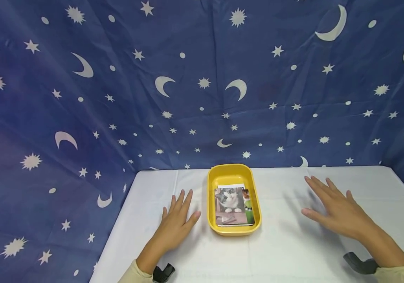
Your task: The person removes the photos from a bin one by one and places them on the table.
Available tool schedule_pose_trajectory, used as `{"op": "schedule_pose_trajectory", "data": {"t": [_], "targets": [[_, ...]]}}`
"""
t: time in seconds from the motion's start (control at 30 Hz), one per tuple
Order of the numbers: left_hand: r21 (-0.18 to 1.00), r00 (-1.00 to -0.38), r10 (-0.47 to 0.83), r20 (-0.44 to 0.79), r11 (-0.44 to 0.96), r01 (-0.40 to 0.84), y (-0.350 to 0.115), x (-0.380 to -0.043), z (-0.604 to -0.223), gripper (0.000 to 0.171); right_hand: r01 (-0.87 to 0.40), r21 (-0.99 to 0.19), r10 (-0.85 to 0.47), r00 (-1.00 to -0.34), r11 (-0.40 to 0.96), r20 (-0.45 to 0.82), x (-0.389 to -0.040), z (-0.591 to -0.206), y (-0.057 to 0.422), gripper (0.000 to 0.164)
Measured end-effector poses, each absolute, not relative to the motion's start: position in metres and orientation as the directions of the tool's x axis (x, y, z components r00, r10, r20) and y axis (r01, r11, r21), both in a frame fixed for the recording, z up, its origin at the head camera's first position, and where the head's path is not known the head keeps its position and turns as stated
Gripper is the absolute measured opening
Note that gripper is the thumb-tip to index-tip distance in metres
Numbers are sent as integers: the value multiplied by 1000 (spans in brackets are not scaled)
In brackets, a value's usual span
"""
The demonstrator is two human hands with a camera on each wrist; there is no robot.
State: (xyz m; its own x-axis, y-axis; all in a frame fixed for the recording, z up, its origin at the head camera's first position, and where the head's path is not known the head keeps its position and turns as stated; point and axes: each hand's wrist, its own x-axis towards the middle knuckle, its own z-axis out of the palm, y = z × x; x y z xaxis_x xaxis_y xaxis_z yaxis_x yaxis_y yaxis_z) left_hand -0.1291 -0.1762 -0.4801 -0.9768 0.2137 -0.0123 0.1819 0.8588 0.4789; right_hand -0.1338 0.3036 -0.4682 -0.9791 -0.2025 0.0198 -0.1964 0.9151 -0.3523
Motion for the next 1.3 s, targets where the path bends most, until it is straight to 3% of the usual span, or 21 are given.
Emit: {"op": "schedule_pose_trajectory", "data": {"t": [0.17,0.4,0.83,1.1,1.3], "targets": [[709,-971,234,-51,693,130,-164,-133,-481,75,-252,-392,-262,-965,885,29,-146,-463,285,99],[859,-975,184,-120,512,-9,-135,-136,-487,68,-331,-515,-337,-938,791,84,-174,-455,253,90],[953,-965,73,-254,192,-236,-100,-132,-499,72,-407,-667,-484,-872,624,79,-234,-443,181,64],[962,-973,36,-226,162,-218,-98,-141,-508,66,-373,-676,-558,-827,636,-69,-264,-449,136,61],[959,-975,31,-219,190,-209,-98,-144,-517,63,-387,-606,-587,-793,695,-167,-278,-459,109,58]]}}
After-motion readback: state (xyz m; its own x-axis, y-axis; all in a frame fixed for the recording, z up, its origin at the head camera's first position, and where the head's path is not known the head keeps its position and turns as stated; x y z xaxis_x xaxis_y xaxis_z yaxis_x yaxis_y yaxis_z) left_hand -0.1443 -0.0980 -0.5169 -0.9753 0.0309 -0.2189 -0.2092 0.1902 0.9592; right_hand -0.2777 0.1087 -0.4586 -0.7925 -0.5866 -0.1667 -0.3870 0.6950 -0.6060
